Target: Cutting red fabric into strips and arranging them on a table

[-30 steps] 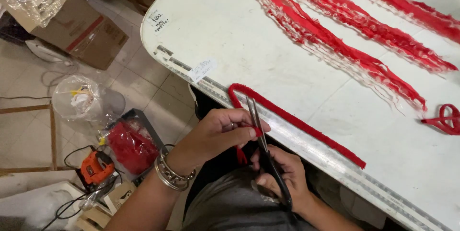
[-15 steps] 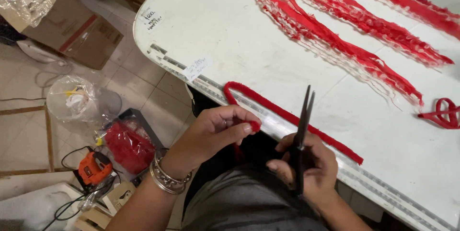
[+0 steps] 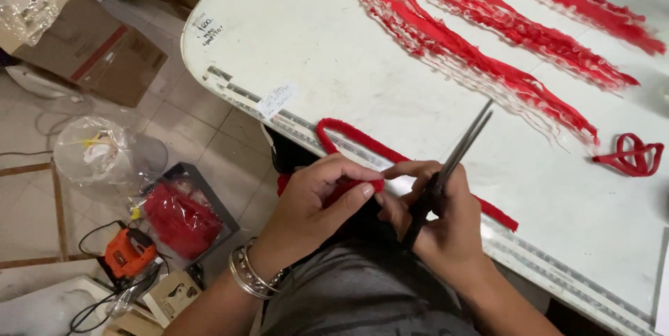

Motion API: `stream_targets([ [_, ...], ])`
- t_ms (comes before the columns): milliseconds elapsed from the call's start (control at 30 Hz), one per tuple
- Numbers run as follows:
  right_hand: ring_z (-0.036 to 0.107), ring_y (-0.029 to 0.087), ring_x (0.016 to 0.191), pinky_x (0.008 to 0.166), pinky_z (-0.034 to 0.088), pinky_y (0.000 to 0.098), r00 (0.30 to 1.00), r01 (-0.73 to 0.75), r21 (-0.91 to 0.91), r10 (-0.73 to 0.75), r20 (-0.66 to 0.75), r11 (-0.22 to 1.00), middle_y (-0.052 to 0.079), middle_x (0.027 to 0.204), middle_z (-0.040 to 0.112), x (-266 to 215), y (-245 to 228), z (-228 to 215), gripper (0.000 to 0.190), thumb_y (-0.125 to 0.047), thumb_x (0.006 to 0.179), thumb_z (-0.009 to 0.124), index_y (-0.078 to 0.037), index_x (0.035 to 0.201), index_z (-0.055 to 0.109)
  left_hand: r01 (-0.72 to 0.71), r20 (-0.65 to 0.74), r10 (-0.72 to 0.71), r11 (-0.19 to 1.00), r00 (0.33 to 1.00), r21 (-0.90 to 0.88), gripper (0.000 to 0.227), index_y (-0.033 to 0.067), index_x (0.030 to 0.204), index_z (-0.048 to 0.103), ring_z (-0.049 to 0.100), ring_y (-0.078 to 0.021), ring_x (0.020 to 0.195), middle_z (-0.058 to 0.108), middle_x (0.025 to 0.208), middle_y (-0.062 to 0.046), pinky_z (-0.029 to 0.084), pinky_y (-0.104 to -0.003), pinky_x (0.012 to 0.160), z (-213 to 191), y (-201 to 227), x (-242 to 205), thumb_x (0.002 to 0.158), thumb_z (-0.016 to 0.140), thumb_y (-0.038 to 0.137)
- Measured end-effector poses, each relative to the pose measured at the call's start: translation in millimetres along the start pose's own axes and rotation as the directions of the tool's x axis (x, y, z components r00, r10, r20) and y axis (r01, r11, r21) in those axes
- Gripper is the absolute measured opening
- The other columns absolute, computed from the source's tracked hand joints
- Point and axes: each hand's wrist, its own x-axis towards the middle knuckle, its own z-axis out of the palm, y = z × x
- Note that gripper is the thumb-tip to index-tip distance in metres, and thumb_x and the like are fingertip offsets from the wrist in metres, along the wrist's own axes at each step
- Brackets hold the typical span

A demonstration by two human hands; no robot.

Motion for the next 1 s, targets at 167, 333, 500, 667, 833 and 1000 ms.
stream_targets([
  [167,0.06,0.008,0.063,0.057,0.046,0.0229,0.949,-0.238,-0.258,0.281,0.144,0.936,0.002,0.096,0.068,11,7,-17,0.033,-0.024,0.073,0.068,-0.014,0.094,0.045,-0.102,-0.006,0.102,0.995,0.995,0.024,0.016,0.0048,0.096,0.061,0.063,-0.0121,0.082,0.064,0.09,-0.006,0.051,-0.02,0.074,-26,-6,8,0.087,0.051,0.013],
  [333,0.064,0.021,0.075,0.07,0.046,0.0316,0.934,-0.252,-0.681,0.358,0.015,0.687,0.003,0.089,0.068,8,15,-55,0.035,-0.022,0.074,0.065,-0.017,0.107,0.055,0.209,-0.325,-0.192,0.978,0.926,0.019,0.013,0.0103,0.1,0.057,0.045,-0.0037,0.064,0.057,0.085,0.001,0.04,-0.013,0.054,-90,-7,42,0.089,0.051,0.014],
  [500,0.062,0.039,0.09,0.073,0.047,0.0434,0.703,-0.466,-0.851,0.685,-0.192,0.24,0.009,0.101,0.067,-1,25,-80,0.039,-0.032,0.077,0.06,-0.016,0.112,0.053,0.21,-0.481,-0.311,0.945,0.82,-0.252,0.011,0.0133,0.1,0.055,0.042,0.0022,0.056,0.062,0.09,0.002,0.032,-0.007,0.038,-136,-24,78,0.09,0.051,0.011],
  [667,0.061,0.044,0.084,0.069,0.045,0.0445,0.676,-0.547,-0.81,0.683,-0.278,0.211,0.02,0.089,0.069,-4,30,-90,0.036,-0.031,0.082,0.056,-0.019,0.115,0.049,0.163,-0.483,-0.32,0.927,0.815,-0.339,0.012,0.015,0.097,0.054,0.041,0.0022,0.055,0.068,0.1,-0.002,0.028,-0.009,0.037,-145,-57,112,0.086,0.052,0.013],
  [833,0.059,0.041,0.092,0.074,0.045,0.0432,0.681,-0.552,-0.785,0.696,-0.229,0.282,0.014,0.105,0.064,-6,40,-112,0.041,-0.036,0.08,0.056,-0.014,0.114,0.049,0.27,-0.411,-0.369,0.922,0.834,-0.278,0.011,0.0159,0.097,0.054,0.04,0.0019,0.056,0.068,0.101,0.001,0.028,-0.009,0.038,-126,-47,136,0.086,0.051,0.015],
  [1000,0.063,0.04,0.081,0.067,0.048,0.043,0.756,-0.374,-0.902,0.635,-0.159,0.218,0.017,0.085,0.069,-13,68,-136,0.036,-0.024,0.079,0.052,-0.02,0.114,0.044,0.317,-0.417,-0.404,0.911,0.814,-0.264,0.011,0.0142,0.096,0.055,0.039,0.0001,0.054,0.069,0.103,-0.001,0.031,-0.011,0.037,-115,-50,164,0.086,0.051,0.013],
])
